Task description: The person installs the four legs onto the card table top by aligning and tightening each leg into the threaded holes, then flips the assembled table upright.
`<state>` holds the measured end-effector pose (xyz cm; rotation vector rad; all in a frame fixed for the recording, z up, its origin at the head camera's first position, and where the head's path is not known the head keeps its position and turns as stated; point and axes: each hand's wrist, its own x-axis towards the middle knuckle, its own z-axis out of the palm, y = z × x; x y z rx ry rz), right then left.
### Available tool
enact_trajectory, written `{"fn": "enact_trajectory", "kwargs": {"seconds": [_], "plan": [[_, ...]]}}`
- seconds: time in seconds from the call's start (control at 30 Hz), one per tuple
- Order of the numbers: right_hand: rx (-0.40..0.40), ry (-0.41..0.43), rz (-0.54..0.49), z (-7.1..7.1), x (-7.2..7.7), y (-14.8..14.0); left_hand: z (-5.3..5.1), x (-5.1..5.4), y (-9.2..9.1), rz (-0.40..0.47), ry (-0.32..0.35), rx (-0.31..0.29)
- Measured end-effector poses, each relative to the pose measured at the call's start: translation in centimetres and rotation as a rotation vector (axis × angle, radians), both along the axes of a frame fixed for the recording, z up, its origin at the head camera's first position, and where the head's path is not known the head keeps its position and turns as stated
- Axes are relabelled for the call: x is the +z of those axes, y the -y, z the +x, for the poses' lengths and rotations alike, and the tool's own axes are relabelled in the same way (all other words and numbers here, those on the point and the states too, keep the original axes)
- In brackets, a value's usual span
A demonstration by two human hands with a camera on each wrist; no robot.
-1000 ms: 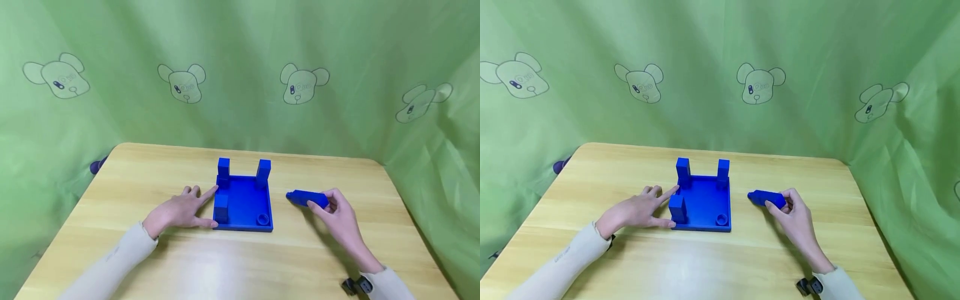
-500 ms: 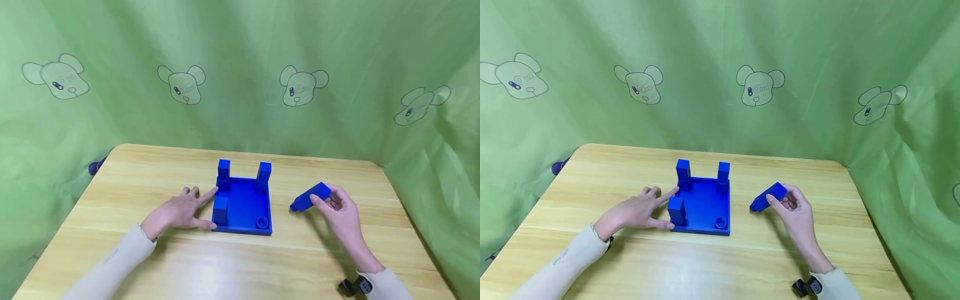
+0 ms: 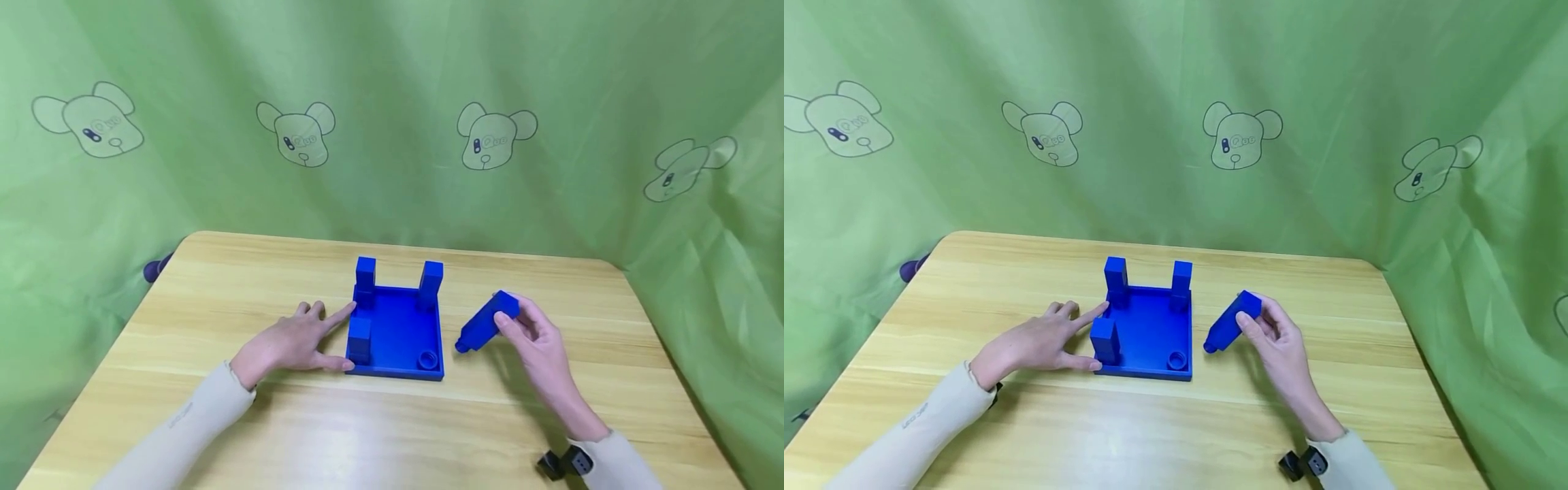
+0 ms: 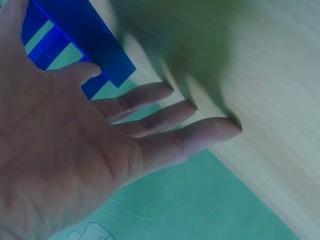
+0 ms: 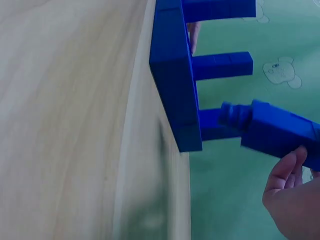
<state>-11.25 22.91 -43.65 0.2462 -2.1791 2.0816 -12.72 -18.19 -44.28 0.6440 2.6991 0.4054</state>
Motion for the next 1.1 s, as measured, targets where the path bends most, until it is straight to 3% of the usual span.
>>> {"fn": "enact_trajectory", "kwargs": {"seconds": [0.3, 0.6, 1.1], "plan": [[0.097, -0.012, 0.143, 0.2, -0.4, 2.1, -0.1, -0.2, 0.1, -0.022, 0.019, -0.003], [0.180, -0.057, 0.195, 0.3, -0.7, 3.8, -0.3, -0.2, -0.1, -0.035, 0.026, -0.006], [0.320, -0.079, 0.341, 0.1, -0.2, 3.9, -0.2, -0.4, -0.2, -0.026, 0.031, -0.013]]}}
